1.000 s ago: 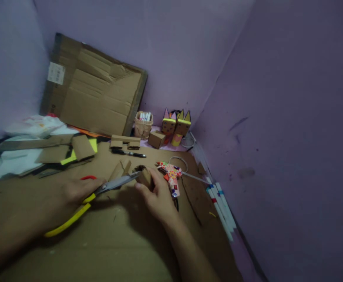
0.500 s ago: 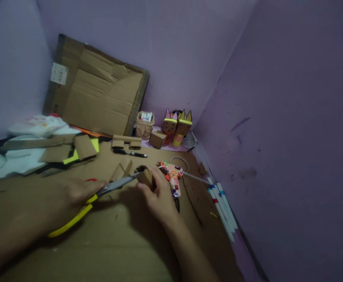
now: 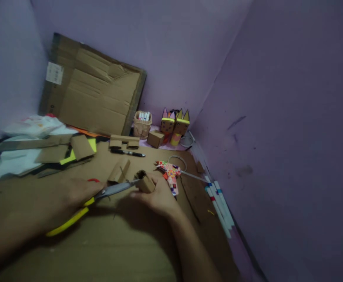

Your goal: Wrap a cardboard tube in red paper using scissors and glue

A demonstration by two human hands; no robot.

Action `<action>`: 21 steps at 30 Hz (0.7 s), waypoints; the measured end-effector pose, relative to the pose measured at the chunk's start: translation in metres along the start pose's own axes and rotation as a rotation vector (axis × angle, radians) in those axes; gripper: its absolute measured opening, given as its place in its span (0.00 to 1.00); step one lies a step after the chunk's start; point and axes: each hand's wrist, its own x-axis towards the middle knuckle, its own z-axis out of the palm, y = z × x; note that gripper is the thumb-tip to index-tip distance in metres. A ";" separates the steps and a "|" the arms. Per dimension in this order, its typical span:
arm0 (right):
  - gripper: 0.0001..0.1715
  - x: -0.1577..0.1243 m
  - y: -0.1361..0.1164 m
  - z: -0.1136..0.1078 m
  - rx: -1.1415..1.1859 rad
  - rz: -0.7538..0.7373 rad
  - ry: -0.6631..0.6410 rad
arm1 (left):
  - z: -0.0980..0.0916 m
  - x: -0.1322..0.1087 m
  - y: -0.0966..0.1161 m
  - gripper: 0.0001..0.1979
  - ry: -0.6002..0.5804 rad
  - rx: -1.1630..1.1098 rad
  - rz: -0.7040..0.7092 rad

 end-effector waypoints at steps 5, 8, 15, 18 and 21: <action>0.15 0.002 0.001 0.003 -0.063 -0.006 0.073 | 0.000 0.003 0.005 0.15 -0.008 0.106 0.051; 0.12 0.002 0.004 0.002 -0.091 -0.012 0.035 | -0.003 0.004 0.009 0.15 -0.050 0.112 0.056; 0.09 0.002 0.007 0.004 -0.075 -0.041 0.042 | 0.006 -0.001 0.006 0.15 0.080 0.175 0.079; 0.09 0.001 0.004 0.006 -0.076 -0.043 0.078 | 0.009 -0.004 0.006 0.15 0.099 0.209 0.063; 0.11 0.001 0.003 0.006 -0.091 -0.041 0.111 | 0.008 -0.005 0.007 0.15 0.093 0.152 0.035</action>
